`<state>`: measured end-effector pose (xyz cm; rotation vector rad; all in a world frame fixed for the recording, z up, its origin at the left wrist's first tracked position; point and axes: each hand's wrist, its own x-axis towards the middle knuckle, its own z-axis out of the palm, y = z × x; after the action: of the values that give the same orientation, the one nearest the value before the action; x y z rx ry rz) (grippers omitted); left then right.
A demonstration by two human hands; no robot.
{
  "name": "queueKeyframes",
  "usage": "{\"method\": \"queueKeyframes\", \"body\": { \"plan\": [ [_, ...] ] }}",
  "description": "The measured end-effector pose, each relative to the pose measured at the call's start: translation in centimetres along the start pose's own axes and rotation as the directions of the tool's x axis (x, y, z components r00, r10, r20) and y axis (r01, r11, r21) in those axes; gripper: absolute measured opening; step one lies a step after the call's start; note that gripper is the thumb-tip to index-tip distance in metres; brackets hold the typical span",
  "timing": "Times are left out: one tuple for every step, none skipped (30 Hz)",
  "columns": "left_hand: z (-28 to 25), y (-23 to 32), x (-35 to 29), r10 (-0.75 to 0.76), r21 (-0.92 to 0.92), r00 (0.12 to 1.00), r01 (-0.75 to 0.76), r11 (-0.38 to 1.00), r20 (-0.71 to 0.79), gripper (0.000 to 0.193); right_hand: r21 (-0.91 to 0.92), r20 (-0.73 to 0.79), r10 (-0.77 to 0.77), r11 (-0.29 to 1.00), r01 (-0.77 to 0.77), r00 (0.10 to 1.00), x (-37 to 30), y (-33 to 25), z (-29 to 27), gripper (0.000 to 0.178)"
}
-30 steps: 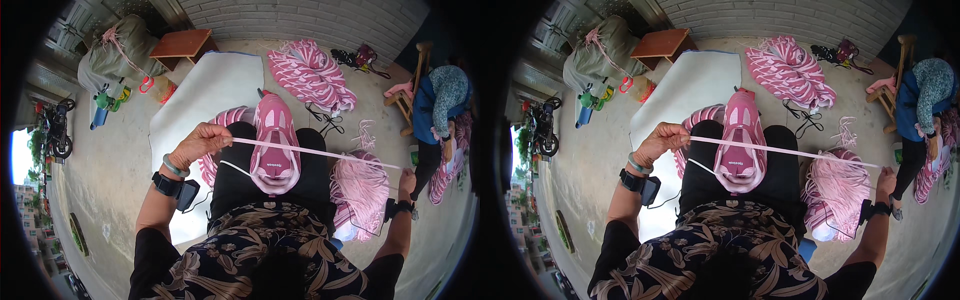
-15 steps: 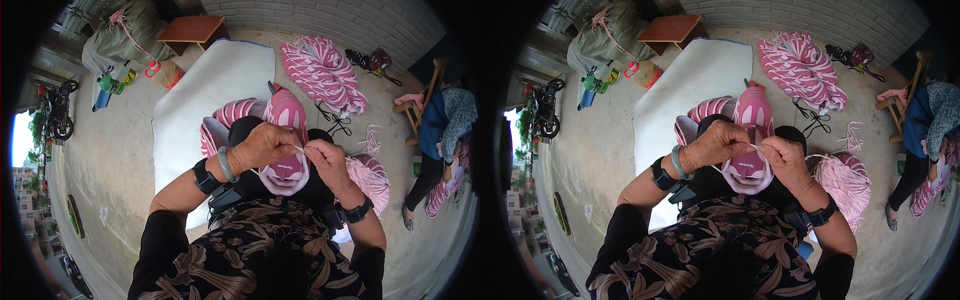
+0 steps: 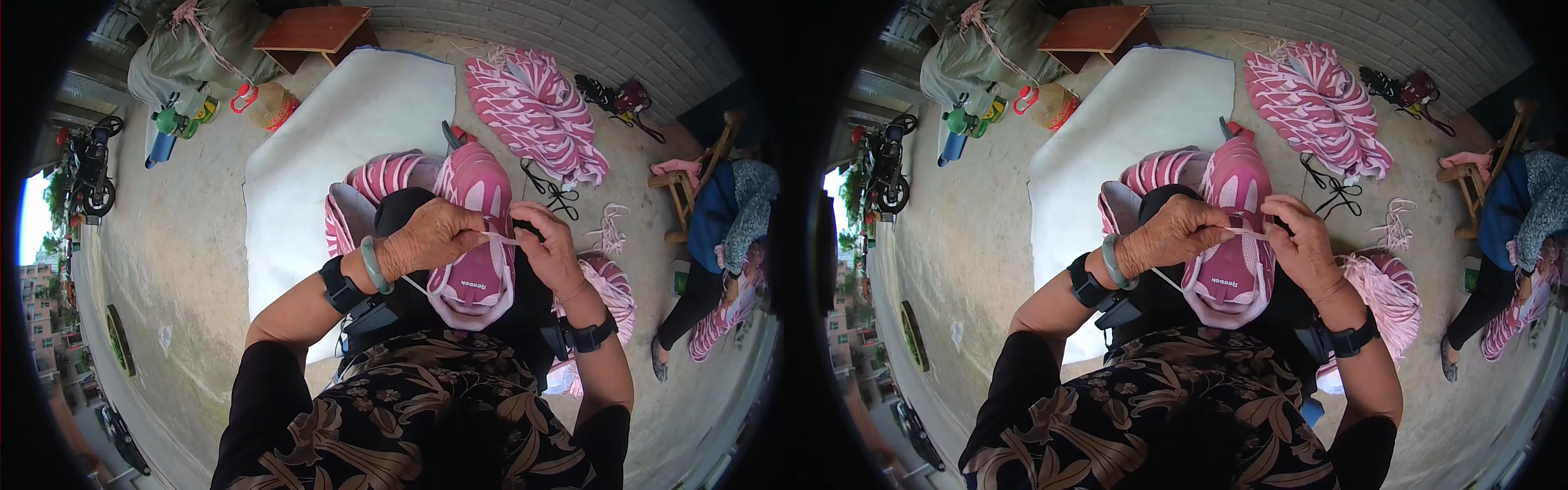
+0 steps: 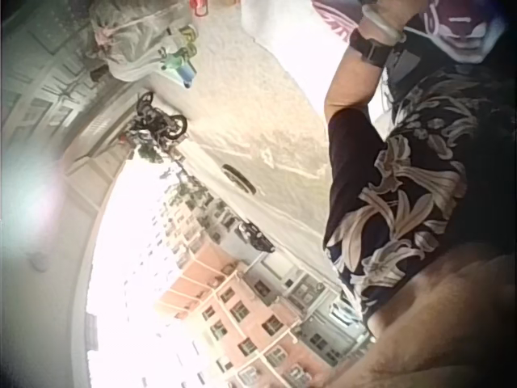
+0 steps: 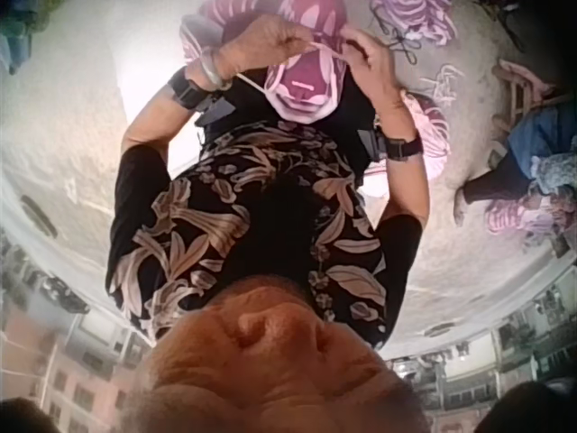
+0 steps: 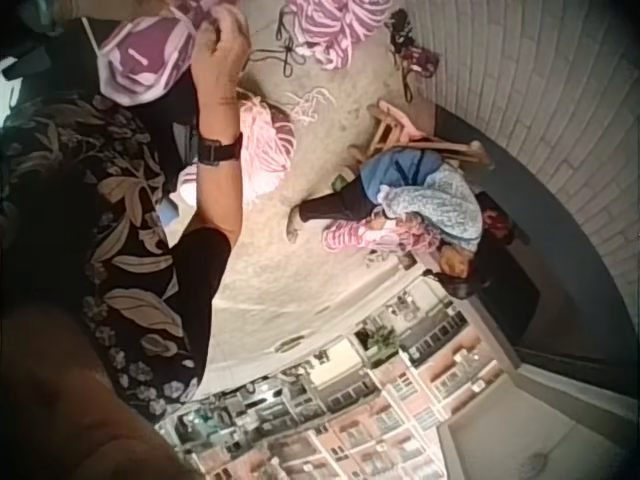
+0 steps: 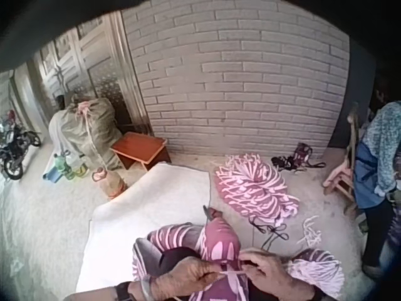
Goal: The person laces a pink Reebok sneaker by hand, threading a pink shoelace through the eyelets in a crisscross pattern. They pull the laces tight and tie a knot at the top to secure the shoe.
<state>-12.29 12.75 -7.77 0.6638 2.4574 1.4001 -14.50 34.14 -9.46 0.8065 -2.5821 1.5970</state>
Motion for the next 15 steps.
{"method": "queueKeyframes", "body": {
  "plan": [
    [0.2, 0.2, 0.5, 0.074, 0.085, 0.997, -0.071, 0.994, -0.032, 0.01, 0.216, 0.107, 0.141, 0.963, -0.161, 0.984, 0.5, -1.1, 0.5, 0.011],
    [0.1, 0.5, 1.1, 0.151, 0.173, 0.987, -0.139, 0.975, -0.057, 0.012, 0.402, 0.238, 0.248, 0.855, -0.328, 0.939, 0.9, -1.8, 0.6, 0.013],
    [0.0, 0.7, 1.5, 0.16, 0.275, 0.986, -0.139, 0.951, -0.053, 0.014, 0.398, 0.274, 0.253, 0.849, -0.349, 0.928, 1.3, -1.9, 0.6, 0.014],
    [-0.1, 0.9, 1.9, 0.168, 0.375, 0.985, -0.138, 0.917, -0.049, 0.016, 0.392, 0.311, 0.257, 0.842, -0.37, 0.915, 1.7, -2.0, 0.5, 0.015],
    [-0.3, 1.1, 2.2, 0.174, 0.472, 0.984, -0.133, 0.872, -0.043, 0.018, 0.389, 0.347, 0.26, 0.835, -0.39, 0.901, 2.0, -1.9, 0.5, 0.016],
    [-0.5, 1.2, 2.3, 0.171, 0.484, 0.985, -0.135, 0.865, -0.032, 0.019, 0.399, 0.319, 0.244, 0.842, -0.363, 0.916, 2.1, -1.7, 0.5, 0.015],
    [-0.8, 1.4, 2.4, 0.169, 0.496, 0.985, -0.136, 0.857, -0.021, 0.021, 0.382, 0.343, 0.261, 0.839, -0.387, 0.902, 2.2, -1.4, 0.3, 0.014],
    [-0.9, 1.3, 2.4, 0.164, 0.507, 0.986, -0.135, 0.852, -0.013, 0.022, 0.362, 0.37, 0.278, 0.836, -0.413, 0.887, 2.1, -1.1, 0.1, 0.014],
    [-0.8, 1.1, 2.3, 0.159, 0.5, 0.987, -0.133, 0.855, -0.008, 0.022, 0.342, 0.396, 0.295, 0.832, -0.437, 0.87, 2.1, -0.9, 0.0, 0.013],
    [-0.6, 0.7, 2.1, 0.154, 0.494, 0.988, -0.132, 0.859, -0.003, 0.022, 0.348, 0.363, 0.276, 0.846, -0.404, 0.89, 2.0, -0.6, 0.1, 0.012],
    [-0.4, 0.2, 2.0, 0.149, 0.488, 0.989, -0.131, 0.863, 0.002, 0.021, 0.354, 0.329, 0.256, 0.859, -0.37, 0.909, 1.8, -0.3, 0.4, 0.01],
    [-0.1, -0.3, 1.8, 0.168, 0.468, 0.983, -0.116, 0.876, -0.071, 0.021, 0.359, 0.295, 0.235, 0.871, -0.335, 0.926, 1.6, 0.0, 0.6, 0.009],
    [0.4, -1.0, 1.5, 0.184, 0.446, 0.972, -0.102, 0.889, -0.145, 0.021, 0.24, 0.266, 0.219, 0.928, -0.284, 0.939, 1.5, 0.2, 0.6, 0.007],
    [0.8, -1.5, 1.2, 0.198, 0.423, 0.956, -0.091, 0.902, -0.217, 0.021, 0.114, 0.24, 0.197, 0.967, -0.23, 0.95, 1.3, 0.3, 0.6, 0.006],
    [1.2, -2.0, 0.8, 0.14, 0.382, 0.963, -0.043, 0.923, -0.23, 0.02, -0.015, 0.217, 0.172, 0.985, -0.173, 0.961, 1.3, 0.5, 0.6, 0.005]
  ]
}}
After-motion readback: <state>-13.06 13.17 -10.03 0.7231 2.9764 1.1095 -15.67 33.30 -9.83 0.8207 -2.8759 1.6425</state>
